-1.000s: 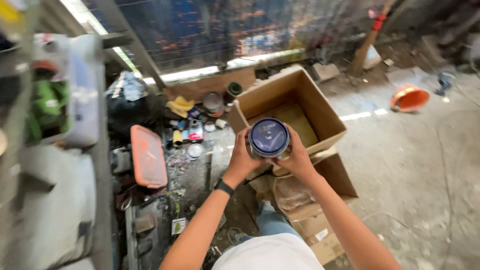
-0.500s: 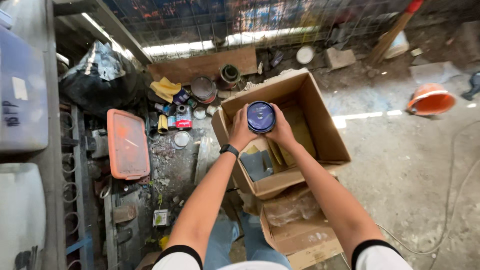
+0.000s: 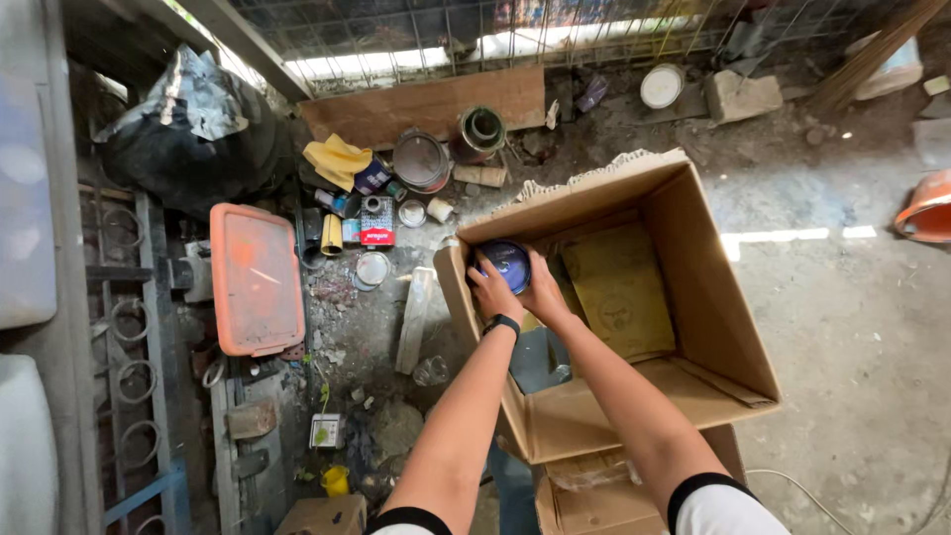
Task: The person picks up several paint cans from a shelf by hand and places them inside a cardboard box. After filling the box, the person folds the cardboard flaps down, pulls tape from a roll, and uses scissors to cut the tape to seal the box.
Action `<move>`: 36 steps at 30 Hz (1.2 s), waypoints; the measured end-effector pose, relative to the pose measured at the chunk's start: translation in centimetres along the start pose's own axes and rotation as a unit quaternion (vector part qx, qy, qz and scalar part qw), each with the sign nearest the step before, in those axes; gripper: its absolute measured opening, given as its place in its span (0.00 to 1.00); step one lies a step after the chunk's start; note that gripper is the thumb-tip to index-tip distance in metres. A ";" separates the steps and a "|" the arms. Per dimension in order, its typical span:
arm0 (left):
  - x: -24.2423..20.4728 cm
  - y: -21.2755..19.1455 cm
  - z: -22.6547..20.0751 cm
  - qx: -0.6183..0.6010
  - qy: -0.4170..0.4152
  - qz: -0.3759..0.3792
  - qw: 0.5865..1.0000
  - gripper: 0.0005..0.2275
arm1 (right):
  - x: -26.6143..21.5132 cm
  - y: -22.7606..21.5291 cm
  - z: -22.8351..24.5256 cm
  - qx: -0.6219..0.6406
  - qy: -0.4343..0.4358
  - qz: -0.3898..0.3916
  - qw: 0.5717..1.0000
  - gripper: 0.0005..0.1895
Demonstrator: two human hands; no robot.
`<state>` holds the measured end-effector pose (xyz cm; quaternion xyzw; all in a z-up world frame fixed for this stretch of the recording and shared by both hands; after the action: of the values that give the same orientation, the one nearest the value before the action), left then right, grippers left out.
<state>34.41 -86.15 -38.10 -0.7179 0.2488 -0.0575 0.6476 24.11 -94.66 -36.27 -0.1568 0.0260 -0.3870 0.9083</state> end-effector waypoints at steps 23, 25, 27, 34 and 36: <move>-0.5 4.8 -1.7 -0.031 0.019 0.104 0.994 0.35 | -2.4 -1.4 0.9 -0.058 0.042 0.024 0.997 0.64; -1.9 1.6 -2.5 -0.042 0.082 0.089 0.992 0.37 | -2.8 -2.1 3.4 -0.083 0.023 0.021 0.996 0.64; -4.7 -2.4 -2.8 -0.074 0.201 0.095 0.972 0.44 | -3.9 -3.8 7.0 -0.093 0.009 -0.015 0.995 0.58; -19.0 -22.5 10.9 -0.309 0.361 0.004 0.880 0.24 | -10.7 -3.7 20.8 0.069 0.049 -0.036 0.996 0.31; -21.3 -26.5 17.6 -0.326 0.321 0.004 0.889 0.23 | -12.5 0.2 24.0 0.054 0.029 -0.002 0.998 0.28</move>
<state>30.48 -60.14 -10.32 -0.8302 0.4507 -0.1973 0.2622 19.57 -79.32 -14.45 -0.0961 0.0310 -0.3943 0.9134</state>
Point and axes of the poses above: each hand's wrist, its own x-axis towards the middle knuckle, its own y-axis out of the palm, z = x × y, the point moved 10 cm from there along x, towards the middle knuckle, and after that the axes turned 15 degrees about x, right-handed, at the moved point
